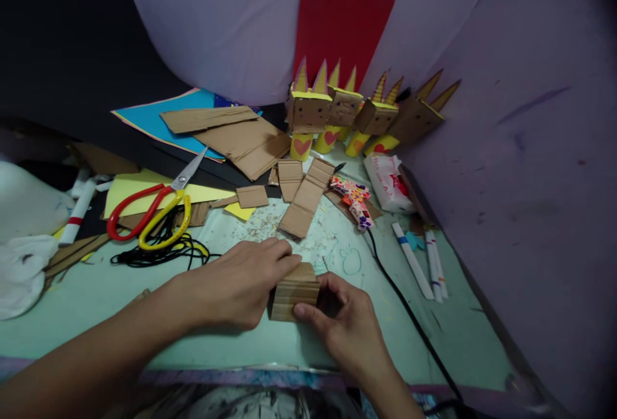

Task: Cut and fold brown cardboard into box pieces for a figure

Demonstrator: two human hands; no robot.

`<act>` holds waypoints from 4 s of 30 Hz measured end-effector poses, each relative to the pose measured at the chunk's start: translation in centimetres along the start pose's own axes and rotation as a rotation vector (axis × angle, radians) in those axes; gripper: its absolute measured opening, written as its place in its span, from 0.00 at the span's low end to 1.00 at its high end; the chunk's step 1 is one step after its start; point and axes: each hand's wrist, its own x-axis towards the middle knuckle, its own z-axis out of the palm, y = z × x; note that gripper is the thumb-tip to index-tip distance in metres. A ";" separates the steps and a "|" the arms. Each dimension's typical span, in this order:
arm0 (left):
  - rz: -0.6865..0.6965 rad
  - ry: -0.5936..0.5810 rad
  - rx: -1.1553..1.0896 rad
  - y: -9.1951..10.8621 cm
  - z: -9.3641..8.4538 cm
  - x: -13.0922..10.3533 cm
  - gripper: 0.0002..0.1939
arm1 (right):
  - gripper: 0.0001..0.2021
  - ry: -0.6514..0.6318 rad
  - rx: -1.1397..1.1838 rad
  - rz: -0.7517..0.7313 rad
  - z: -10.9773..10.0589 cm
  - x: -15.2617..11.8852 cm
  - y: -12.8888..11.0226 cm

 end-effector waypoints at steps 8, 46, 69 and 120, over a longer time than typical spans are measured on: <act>-0.069 0.040 -0.176 1.1 -0.2 0.2 0.21 | 0.08 -0.013 0.020 -0.011 0.1 0.0 -0.2; 0.015 0.522 -0.390 -1.6 3.6 0.9 0.23 | 0.30 -0.265 0.964 -0.296 0.3 1.6 -1.9; 0.043 0.482 -0.502 -0.1 2.9 0.0 0.23 | 0.07 -0.063 0.655 -0.046 0.6 2.6 -1.0; -0.207 0.259 -0.690 -0.8 0.9 0.7 0.22 | 0.06 0.331 -0.412 -0.555 -6.7 14.0 -10.8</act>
